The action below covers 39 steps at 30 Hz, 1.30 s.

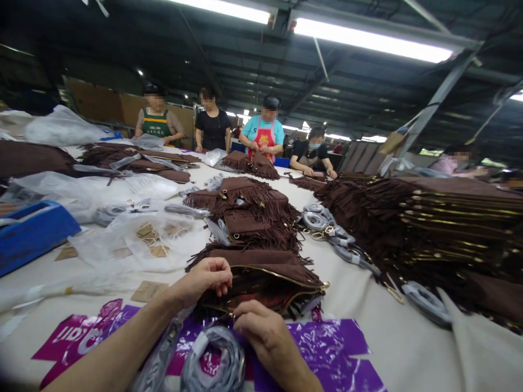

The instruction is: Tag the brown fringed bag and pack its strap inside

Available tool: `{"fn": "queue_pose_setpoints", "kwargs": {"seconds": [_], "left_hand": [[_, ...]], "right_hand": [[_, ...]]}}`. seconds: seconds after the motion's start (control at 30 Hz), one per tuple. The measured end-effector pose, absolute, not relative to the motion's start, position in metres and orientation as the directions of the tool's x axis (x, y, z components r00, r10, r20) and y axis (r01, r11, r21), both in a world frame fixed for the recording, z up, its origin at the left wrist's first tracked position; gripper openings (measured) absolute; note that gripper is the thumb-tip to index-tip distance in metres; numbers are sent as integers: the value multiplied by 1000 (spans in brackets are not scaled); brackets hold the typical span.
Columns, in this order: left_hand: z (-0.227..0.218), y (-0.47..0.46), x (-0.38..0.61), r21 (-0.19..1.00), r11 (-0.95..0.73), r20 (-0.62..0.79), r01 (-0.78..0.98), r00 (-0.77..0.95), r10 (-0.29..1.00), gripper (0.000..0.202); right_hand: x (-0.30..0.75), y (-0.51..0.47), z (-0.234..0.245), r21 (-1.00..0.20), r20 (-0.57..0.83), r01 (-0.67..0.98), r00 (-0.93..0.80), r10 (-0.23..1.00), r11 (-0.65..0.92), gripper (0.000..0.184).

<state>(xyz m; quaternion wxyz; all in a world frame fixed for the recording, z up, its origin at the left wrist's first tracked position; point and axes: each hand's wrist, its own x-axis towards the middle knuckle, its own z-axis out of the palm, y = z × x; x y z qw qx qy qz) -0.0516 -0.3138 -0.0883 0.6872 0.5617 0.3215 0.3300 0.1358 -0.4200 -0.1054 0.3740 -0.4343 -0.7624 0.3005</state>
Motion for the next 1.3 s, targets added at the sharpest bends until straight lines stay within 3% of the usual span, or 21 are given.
{"fn": "queue_pose_setpoints", "kwargs": {"seconds": [0.1,0.17,0.27,0.4,0.53,0.83,1.1,1.3], "left_hand": [[-89,-315,-55,968,197,-56,-155,633,772,28],[-90,-316,-55,959,225,-56,-174,659,750,29],[-91,-318,-52,957,222,-58,-185,630,775,28],[-92,-321,-46,971,162,-23,-177,604,797,31],[-92,-325,-42,991,96,-21,-94,598,801,22],[-92,-333,-38,969,-216,118,123,539,834,14],[-93,-332,-36,966,-214,109,148,517,849,15],[-91,-337,-36,932,-291,159,217,477,864,13]], "right_hand": [[130,-409,-108,-972,156,158,-121,980,174,30],[126,-401,-106,-999,41,-18,-18,999,40,38],[121,-389,-105,-993,36,-113,66,997,44,45],[120,-381,-110,-991,123,-44,114,986,129,42],[122,-382,-117,-988,156,4,124,980,157,41],[118,-384,-117,-982,178,71,63,982,173,38],[116,-385,-120,-979,174,121,58,983,166,36],[119,-382,-123,-847,374,418,29,927,329,29]]}}
